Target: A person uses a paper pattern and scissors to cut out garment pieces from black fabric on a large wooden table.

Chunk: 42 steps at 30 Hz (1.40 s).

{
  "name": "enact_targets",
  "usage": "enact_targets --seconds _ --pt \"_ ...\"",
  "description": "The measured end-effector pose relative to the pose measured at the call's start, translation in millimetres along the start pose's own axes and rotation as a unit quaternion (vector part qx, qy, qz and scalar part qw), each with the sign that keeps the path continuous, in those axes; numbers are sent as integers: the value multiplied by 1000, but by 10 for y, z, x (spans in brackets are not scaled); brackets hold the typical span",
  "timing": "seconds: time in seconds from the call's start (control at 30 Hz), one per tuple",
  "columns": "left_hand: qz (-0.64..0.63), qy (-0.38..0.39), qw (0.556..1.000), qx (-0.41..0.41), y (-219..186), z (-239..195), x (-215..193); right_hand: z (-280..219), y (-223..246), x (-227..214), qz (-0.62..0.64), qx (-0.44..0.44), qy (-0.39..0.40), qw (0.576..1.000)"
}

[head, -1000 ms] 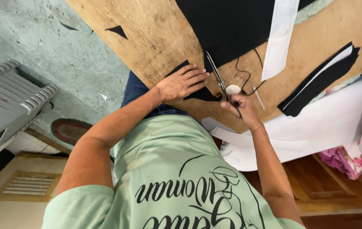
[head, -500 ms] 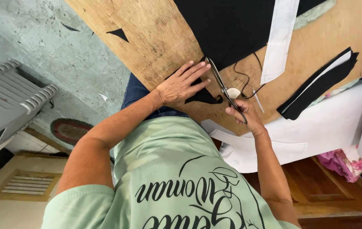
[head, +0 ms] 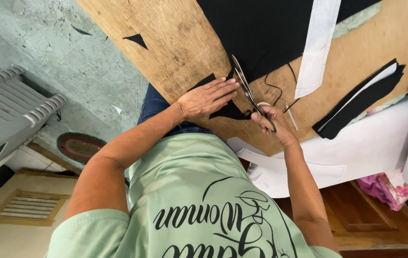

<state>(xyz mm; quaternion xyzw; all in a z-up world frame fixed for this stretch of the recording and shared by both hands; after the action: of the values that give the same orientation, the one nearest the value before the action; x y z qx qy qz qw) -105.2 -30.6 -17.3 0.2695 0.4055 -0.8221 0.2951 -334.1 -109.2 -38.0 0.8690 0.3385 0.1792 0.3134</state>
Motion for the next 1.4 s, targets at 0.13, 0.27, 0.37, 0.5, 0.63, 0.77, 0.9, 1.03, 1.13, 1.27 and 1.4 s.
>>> enact_targets --seconds 0.13,0.27,0.37,0.5,0.63,0.77,0.9,1.03,1.13,1.27,1.4 --pt "-2 -3 1000 1 -12 24 -51 91 -35 -30 -39 -2 -8 999" --pt "-12 -2 1000 1 -5 66 -108 136 26 5 -48 7 -17 999" --pt "-19 0 1000 3 -30 6 -31 103 5 15 -64 13 -22 998" --pt "-37 6 999 -4 8 -35 28 135 87 17 -98 22 -28 995" --pt "-34 7 999 -5 36 -22 22 195 211 12 -103 15 -27 994" --pt "-36 6 999 2 -24 -56 30 254 335 81 -94 10 -22 995" --pt "-8 5 1000 10 -13 -27 -9 342 465 137 -94 9 -17 995" --pt "-7 3 1000 11 -9 -27 19 403 438 110 -121 0 -16 993" --pt "8 -2 1000 11 -18 -36 11 442 421 99 -122 0 -12 992" --pt "-22 3 1000 8 -8 -47 13 551 395 57 -120 -16 -5 993" --pt "-30 5 1000 7 -32 -17 -45 607 428 46 -121 -18 1 992"
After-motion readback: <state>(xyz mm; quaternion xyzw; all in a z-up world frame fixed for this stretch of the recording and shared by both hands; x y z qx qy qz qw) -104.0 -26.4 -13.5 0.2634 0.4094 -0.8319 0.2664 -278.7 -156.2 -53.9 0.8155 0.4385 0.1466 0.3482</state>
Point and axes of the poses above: each hand's wrist, its own z-axis towards the middle knuckle, its own x-axis out of the palm, y = z × x, the point moved 7 cm from there along z, towards the middle knuckle, and after that the axes turned 1 degree about -x, right-handed, at the moved point
